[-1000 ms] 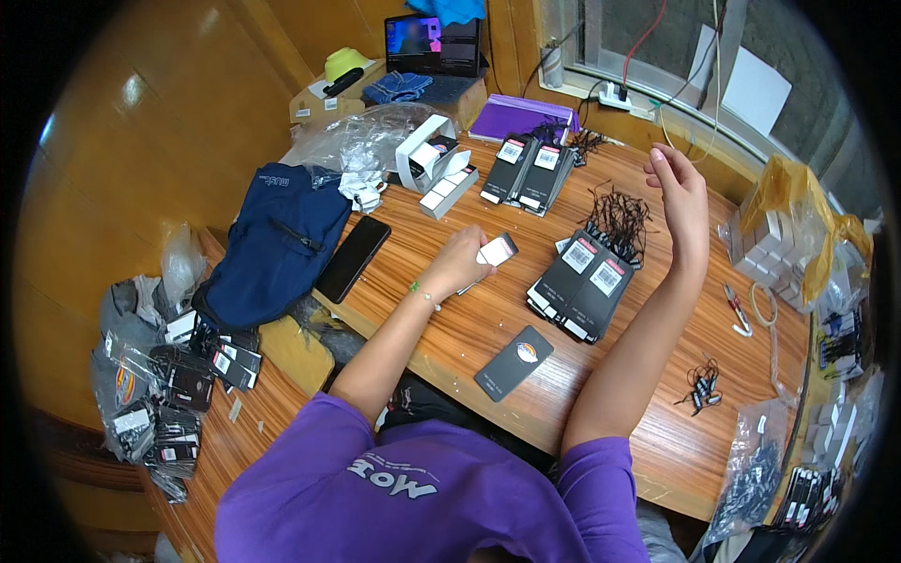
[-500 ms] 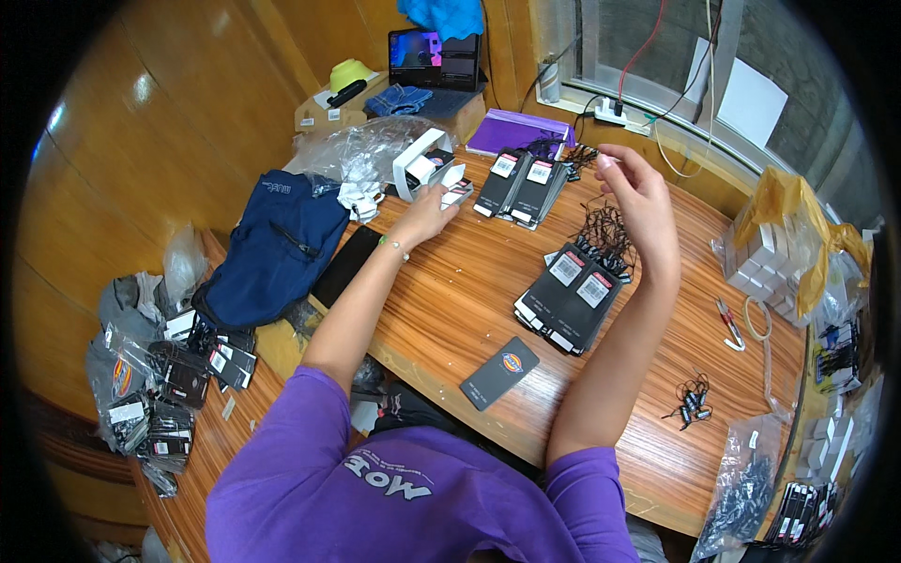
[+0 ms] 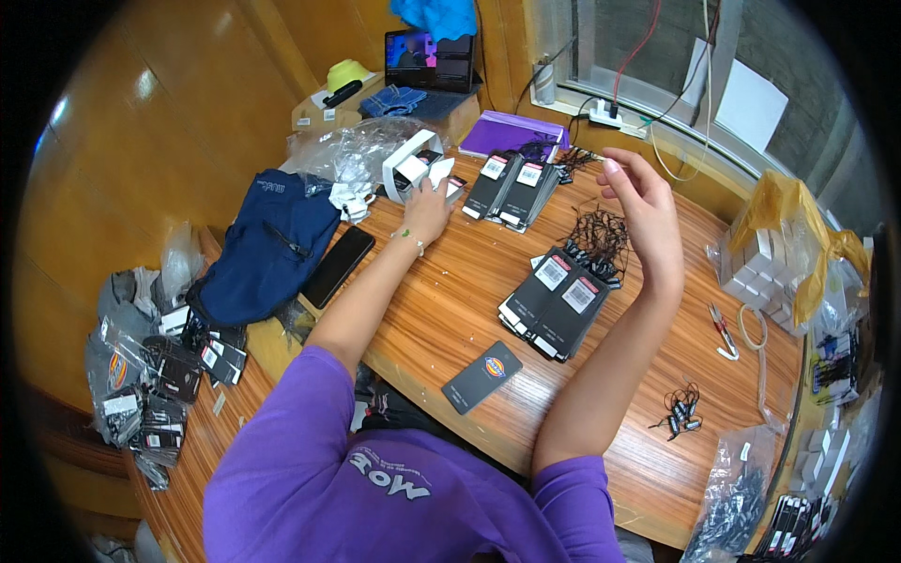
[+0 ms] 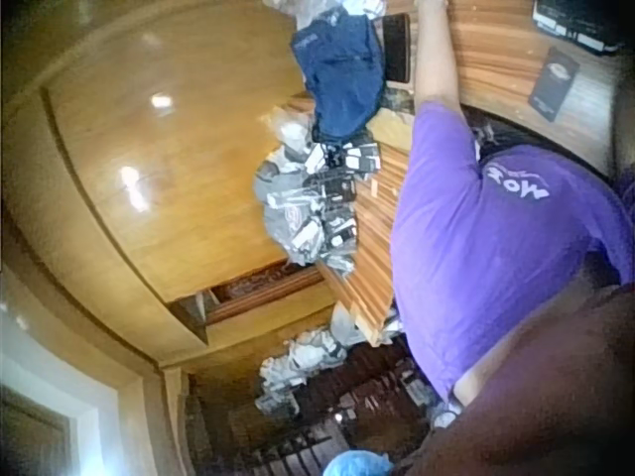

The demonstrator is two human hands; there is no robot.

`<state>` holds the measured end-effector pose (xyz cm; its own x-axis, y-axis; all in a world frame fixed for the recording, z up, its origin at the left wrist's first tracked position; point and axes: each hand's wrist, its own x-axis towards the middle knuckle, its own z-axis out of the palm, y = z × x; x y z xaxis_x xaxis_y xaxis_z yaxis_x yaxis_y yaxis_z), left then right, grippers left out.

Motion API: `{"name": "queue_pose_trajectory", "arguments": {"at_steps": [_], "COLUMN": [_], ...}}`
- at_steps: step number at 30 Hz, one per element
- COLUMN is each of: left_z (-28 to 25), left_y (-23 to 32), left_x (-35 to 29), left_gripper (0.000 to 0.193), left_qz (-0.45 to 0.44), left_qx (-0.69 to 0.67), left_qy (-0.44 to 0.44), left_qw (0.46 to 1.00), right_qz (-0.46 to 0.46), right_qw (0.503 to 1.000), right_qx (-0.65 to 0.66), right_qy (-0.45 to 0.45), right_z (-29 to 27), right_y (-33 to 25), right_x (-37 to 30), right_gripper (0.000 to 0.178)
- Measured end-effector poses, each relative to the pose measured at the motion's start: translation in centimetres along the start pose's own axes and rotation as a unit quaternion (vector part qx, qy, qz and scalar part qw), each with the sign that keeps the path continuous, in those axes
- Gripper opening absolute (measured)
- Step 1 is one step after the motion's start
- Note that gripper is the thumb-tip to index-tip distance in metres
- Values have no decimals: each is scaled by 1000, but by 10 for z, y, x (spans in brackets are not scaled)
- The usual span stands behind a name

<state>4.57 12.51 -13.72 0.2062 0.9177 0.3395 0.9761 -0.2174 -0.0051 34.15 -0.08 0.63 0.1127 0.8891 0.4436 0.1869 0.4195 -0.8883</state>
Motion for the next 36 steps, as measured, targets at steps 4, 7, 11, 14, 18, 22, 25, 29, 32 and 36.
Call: {"name": "queue_pose_trajectory", "arguments": {"at_steps": [4,7,11,14,18,22,25,29,32,36], "left_z": [5,-1,-8,-3,-5,-20,-32,-36,-53,-59], "left_y": [-7,-11,-19,-20,-18,-9,-9,-24,-24,21], "left_x": [6,20,27,32,28,21,12,-7,-26,-46], "left_gripper": [64,75,83,85,86,93,96,84,74,59], "left_qz": [-38,-72,-61,-60,-49,-58,-90,-96,-122,-61], "left_qx": [-37,-119,-154,-153,-172,-168,-223,-348,-587,-628], "left_qy": [-41,-107,-123,-125,-121,-142,-151,-38,-56,-10], "left_qw": [998,984,979,979,976,974,959,932,799,776], "right_qz": [26,7,5,9,31,34,20,-1,-21,-101], "right_qw": [1000,1000,1000,1000,999,999,1000,999,997,984], "right_qx": [-10,-2,-8,-4,-10,-13,4,0,13,-120], "right_qy": [5,-4,-13,-15,-10,-16,-23,-35,-73,-87], "right_z": [2,0,0,1,1,-1,2,16,43,87], "right_y": [-10,-7,-7,-6,-10,-11,-6,-6,-4,5], "right_x": [-4,-2,-2,-2,-4,-4,-3,-1,2,4], "right_gripper": [31,33,34,34,35,34,33,31,31,41]}}
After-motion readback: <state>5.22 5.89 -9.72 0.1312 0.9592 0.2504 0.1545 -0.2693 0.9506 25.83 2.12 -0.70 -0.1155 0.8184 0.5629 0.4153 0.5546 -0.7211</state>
